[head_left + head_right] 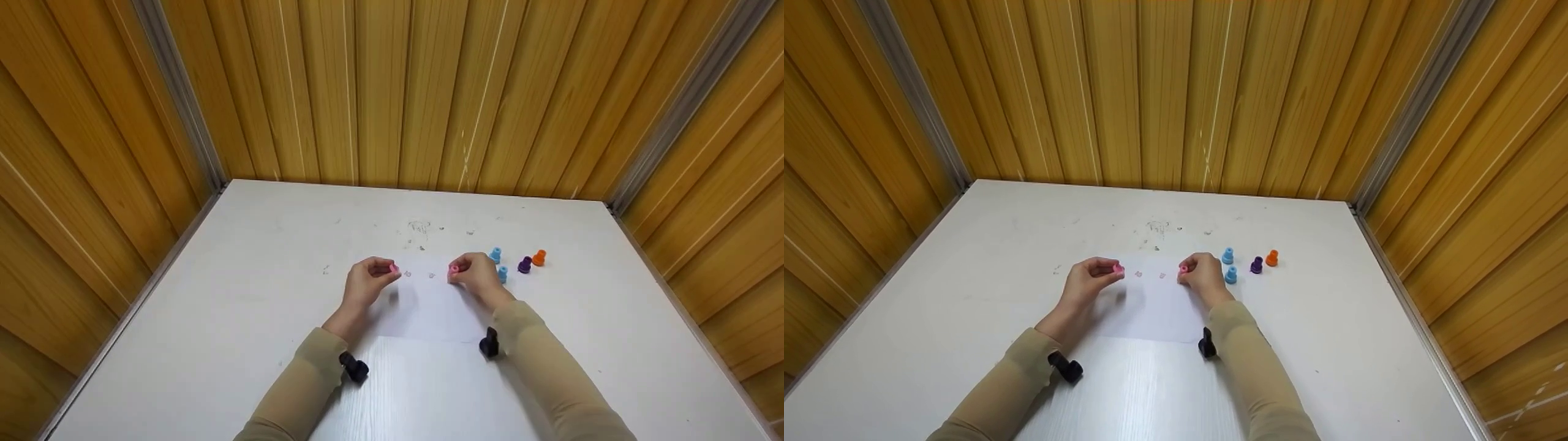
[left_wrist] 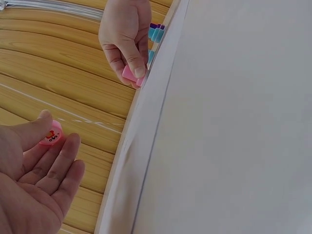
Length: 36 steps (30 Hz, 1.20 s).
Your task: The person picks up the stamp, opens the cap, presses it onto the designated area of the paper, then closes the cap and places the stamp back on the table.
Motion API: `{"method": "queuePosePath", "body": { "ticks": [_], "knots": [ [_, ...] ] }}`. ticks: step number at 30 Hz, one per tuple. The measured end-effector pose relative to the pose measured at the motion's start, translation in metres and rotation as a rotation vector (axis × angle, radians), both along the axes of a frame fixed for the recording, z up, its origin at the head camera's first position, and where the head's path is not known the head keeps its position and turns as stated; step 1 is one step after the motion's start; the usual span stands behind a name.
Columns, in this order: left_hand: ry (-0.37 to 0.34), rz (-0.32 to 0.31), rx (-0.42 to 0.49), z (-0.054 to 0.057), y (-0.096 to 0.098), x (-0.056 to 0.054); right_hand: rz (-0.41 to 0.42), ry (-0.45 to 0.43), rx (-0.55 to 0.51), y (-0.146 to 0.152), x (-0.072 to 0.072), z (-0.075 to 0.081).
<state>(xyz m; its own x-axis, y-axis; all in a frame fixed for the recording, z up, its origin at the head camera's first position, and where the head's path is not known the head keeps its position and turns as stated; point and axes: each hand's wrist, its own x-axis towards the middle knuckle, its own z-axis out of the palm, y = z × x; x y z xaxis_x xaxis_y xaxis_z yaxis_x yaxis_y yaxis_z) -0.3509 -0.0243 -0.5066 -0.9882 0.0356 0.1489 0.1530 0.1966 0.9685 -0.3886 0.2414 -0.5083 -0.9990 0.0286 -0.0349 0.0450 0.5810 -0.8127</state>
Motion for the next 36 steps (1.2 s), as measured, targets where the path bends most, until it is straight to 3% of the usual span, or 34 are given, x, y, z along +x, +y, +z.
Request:
{"method": "queuePosePath", "body": {
  "ticks": [6,10,15,18,26,36],
  "knots": [
    [0.016,-0.006,0.004,-0.001,0.001,0.001,-0.015,0.006,-0.005,0.0,0.0,-0.003],
    [0.004,-0.012,0.03,0.001,0.002,0.0,-0.034,0.038,-0.064,0.003,-0.002,0.005],
    [0.0,-0.021,0.047,0.001,0.004,0.002,-0.078,0.117,-0.251,0.01,0.006,0.027],
    [0.007,-0.038,0.048,0.001,0.006,0.004,-0.081,0.109,-0.384,0.009,0.014,0.034],
    [-0.003,-0.087,0.011,0.001,0.012,0.005,-0.035,0.069,-0.598,-0.011,0.033,0.028],
    [-0.015,-0.148,0.014,0.001,0.015,0.011,0.019,0.067,-0.629,-0.042,0.045,0.018]
  ]
}}
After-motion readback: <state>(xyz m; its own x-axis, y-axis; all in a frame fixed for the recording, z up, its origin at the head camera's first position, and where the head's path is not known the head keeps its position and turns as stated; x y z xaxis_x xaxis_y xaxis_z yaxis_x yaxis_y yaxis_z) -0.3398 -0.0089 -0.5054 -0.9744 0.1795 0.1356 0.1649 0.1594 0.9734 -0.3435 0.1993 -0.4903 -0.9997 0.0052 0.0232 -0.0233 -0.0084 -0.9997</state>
